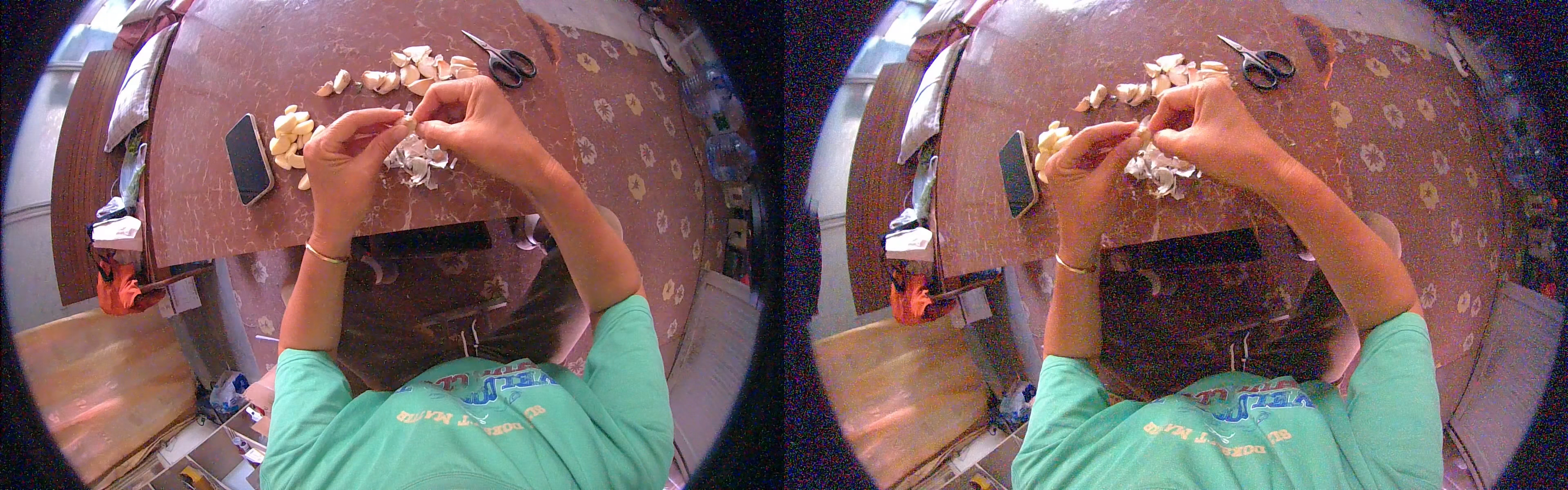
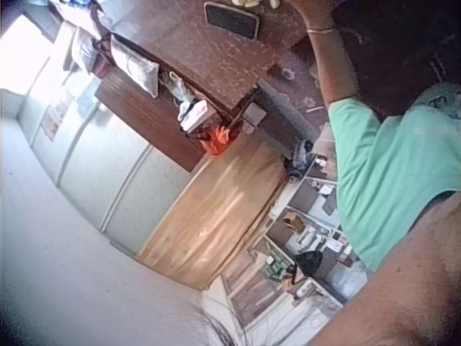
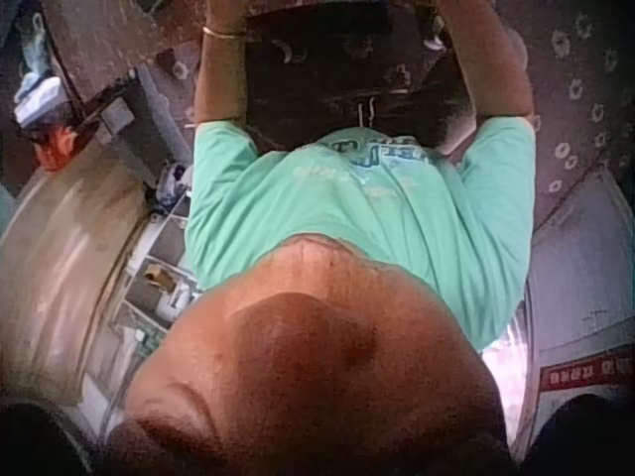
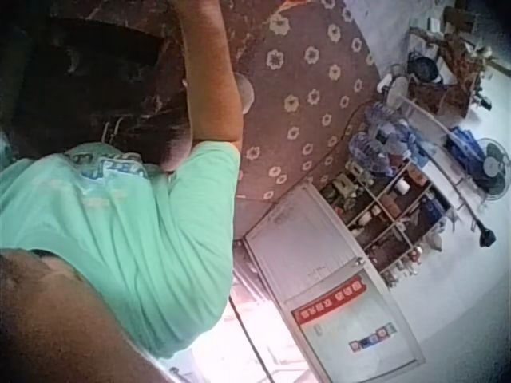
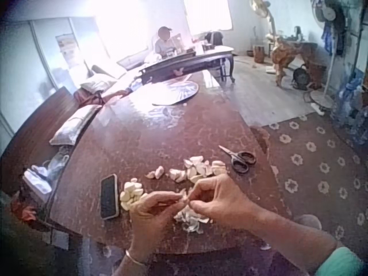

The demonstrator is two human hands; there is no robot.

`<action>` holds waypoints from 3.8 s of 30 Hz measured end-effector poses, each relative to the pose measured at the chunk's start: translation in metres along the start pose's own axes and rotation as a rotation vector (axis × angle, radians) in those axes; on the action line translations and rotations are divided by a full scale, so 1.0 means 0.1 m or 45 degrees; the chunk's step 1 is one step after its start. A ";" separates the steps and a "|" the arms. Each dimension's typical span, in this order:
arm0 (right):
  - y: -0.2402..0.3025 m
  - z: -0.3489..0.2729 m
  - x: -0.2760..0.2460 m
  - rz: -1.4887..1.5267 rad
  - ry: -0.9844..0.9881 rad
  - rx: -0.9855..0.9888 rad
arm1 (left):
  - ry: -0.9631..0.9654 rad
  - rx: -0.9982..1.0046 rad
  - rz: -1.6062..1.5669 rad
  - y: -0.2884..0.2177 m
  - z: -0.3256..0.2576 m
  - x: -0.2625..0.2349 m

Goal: The person peels garlic cloves by hand, removing the papery skins and placing the peeled cloves on the table. The person handles each clove individually, separating the skins and discarding them.

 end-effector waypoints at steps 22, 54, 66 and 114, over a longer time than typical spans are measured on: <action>-0.02 0.00 -0.04 0.006 -0.088 -0.045 | 0.048 -0.121 -1.085 0.51 0.08 0.06; 0.09 -0.06 -0.02 -0.126 -0.175 -0.101 | 0.187 -0.237 -1.166 0.43 0.05 0.18; 0.09 -0.09 -0.26 0.014 -0.385 -0.100 | 0.252 -0.183 -1.054 0.35 0.04 0.16; 0.35 -0.07 0.10 -0.462 -0.160 -0.427 | 0.331 -0.257 -1.278 0.54 -0.04 0.20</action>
Point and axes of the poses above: each hand's wrist, its own z-axis towards the middle knuckle, its own x-axis out of the palm, y = z × x, the point moved 7 cm from there along z, towards the middle knuckle, and after that the axes turned 11 degrees about y, right-handed, at the moved point
